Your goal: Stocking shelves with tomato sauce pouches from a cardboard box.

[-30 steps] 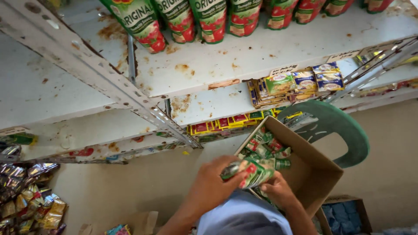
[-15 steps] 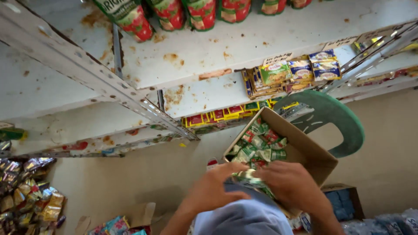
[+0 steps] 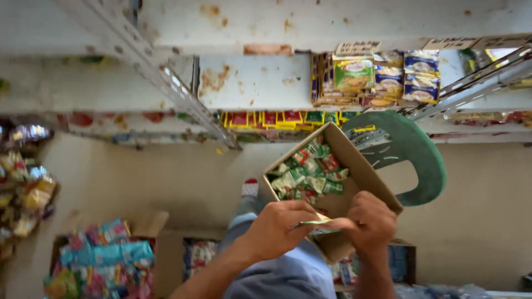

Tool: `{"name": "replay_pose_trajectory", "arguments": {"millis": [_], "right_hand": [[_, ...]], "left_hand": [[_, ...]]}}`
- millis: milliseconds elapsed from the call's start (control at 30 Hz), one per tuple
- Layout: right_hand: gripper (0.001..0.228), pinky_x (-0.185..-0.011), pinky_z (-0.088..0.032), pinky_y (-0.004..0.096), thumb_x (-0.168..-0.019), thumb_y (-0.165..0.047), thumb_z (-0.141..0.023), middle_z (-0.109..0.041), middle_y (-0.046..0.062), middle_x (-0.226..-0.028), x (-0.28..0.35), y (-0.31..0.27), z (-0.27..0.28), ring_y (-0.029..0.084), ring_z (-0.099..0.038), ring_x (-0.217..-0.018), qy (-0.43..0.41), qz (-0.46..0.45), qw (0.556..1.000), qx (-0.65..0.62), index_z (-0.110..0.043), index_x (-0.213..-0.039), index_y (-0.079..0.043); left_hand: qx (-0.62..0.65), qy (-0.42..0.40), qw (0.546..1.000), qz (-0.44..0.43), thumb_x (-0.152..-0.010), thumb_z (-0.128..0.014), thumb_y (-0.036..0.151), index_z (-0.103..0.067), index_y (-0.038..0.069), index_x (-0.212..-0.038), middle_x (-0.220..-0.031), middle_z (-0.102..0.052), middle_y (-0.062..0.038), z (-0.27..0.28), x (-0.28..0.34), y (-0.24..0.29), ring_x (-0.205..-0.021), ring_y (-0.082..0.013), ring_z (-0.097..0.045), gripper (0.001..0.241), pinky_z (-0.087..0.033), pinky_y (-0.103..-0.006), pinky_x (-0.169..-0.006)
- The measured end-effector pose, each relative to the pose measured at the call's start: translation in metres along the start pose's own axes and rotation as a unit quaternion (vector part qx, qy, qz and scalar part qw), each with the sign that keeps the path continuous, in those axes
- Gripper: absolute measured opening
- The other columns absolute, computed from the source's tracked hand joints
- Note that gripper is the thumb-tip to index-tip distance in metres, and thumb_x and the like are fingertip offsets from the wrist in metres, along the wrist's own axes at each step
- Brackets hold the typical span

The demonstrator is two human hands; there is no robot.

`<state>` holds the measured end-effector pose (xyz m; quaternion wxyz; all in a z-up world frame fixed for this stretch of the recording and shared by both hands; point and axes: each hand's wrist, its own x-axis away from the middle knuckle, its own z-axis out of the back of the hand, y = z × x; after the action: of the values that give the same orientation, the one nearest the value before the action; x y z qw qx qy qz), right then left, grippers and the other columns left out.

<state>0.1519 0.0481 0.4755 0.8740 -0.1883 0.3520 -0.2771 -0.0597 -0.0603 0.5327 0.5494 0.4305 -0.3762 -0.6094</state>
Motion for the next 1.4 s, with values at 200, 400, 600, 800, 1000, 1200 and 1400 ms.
{"name": "replay_pose_trajectory", "arguments": {"millis": [200, 400, 600, 800, 1000, 1200, 1400], "right_hand": [[0.051, -0.079, -0.052, 0.032, -0.078, -0.049, -0.084, -0.067, 0.012, -0.097, -0.014, -0.014, 0.018, 0.023, -0.062, -0.089, 0.09, -0.105, 0.833, -0.536, -0.056, -0.085, -0.007], [0.039, -0.083, -0.059, 0.035, -0.073, -0.014, -0.087, -0.073, 0.015, -0.105, 0.006, 0.014, 0.022, 0.025, -0.074, -0.097, -0.109, -0.07, 0.913, -0.388, -0.075, -0.108, 0.0], [0.022, -0.084, -0.061, 0.032, -0.078, -0.009, -0.081, -0.078, 0.012, -0.095, 0.003, 0.012, 0.026, 0.021, -0.078, -0.094, -0.08, -0.067, 0.928, -0.357, -0.079, -0.098, -0.002], [0.05, -0.095, -0.053, 0.036, -0.069, -0.017, -0.089, -0.07, 0.013, -0.113, -0.013, -0.003, 0.021, 0.027, -0.068, -0.109, -0.15, -0.045, 0.908, -0.389, -0.069, -0.111, -0.001], [0.06, -0.097, -0.053, 0.038, -0.07, -0.021, -0.092, -0.071, 0.011, -0.118, -0.022, -0.012, -0.002, 0.026, -0.069, -0.113, -0.163, -0.099, 0.933, -0.306, -0.066, -0.121, -0.003], [0.05, -0.091, -0.054, 0.037, -0.07, -0.02, -0.092, -0.076, 0.009, -0.11, -0.06, -0.031, -0.013, 0.022, -0.071, -0.103, -0.182, -0.089, 0.956, -0.212, -0.072, -0.114, -0.007], [0.044, -0.089, -0.058, 0.035, -0.078, -0.019, -0.086, -0.078, 0.005, -0.11, -0.126, -0.051, -0.029, 0.017, -0.075, -0.101, -0.185, -0.128, 0.943, -0.246, -0.071, -0.117, -0.005]], "left_hand": [[-0.006, 0.064, 0.997, -0.051, -0.089, -0.073, 0.009, -0.075, 0.007, -0.104, -0.104, -0.07, -0.012, -0.019, 0.004, 0.011, -0.097, -0.0311, -0.071, 0.015, -0.058, -0.0396, -0.082], [-0.068, 0.058, 0.991, -0.103, -0.089, -0.071, 0.006, -0.075, 0.01, -0.111, -0.105, -0.07, -0.011, -0.028, -0.001, 0.017, -0.098, -0.0318, -0.07, 0.023, -0.057, -0.0409, -0.084], [-0.034, 0.084, 0.993, -0.077, -0.088, -0.07, 0.004, -0.072, 0.007, -0.113, -0.111, -0.072, -0.01, -0.035, 0.004, 0.021, -0.1, -0.0311, -0.073, 0.026, -0.059, -0.039, -0.086], [-0.03, 0.112, 0.99, -0.077, -0.089, -0.072, 0.004, -0.073, 0.008, -0.113, -0.111, -0.073, -0.011, -0.017, 0.006, 0.021, -0.101, -0.0287, -0.075, 0.025, -0.061, -0.037, -0.086], [-0.004, 0.172, 0.979, -0.109, -0.091, -0.074, 0.004, -0.076, 0.005, -0.106, -0.107, -0.075, -0.01, 0.001, 0.002, 0.003, -0.099, -0.0259, -0.074, 0.015, -0.059, -0.0344, -0.087], [0.181, 0.27, 0.945, 0.017, -0.093, -0.074, 0.009, -0.074, -0.002, -0.092, -0.099, -0.073, -0.008, 0.027, -0.008, -0.007, -0.088, -0.0145, -0.068, 0.011, -0.056, -0.0293, -0.076], [0.117, 0.257, 0.959, -0.013, -0.103, -0.066, 0.022, -0.071, 0.0, -0.106, -0.098, -0.072, -0.006, 0.107, -0.037, 0.015, -0.087, -0.012, -0.065, 0.023, -0.055, -0.027, -0.078]]}}
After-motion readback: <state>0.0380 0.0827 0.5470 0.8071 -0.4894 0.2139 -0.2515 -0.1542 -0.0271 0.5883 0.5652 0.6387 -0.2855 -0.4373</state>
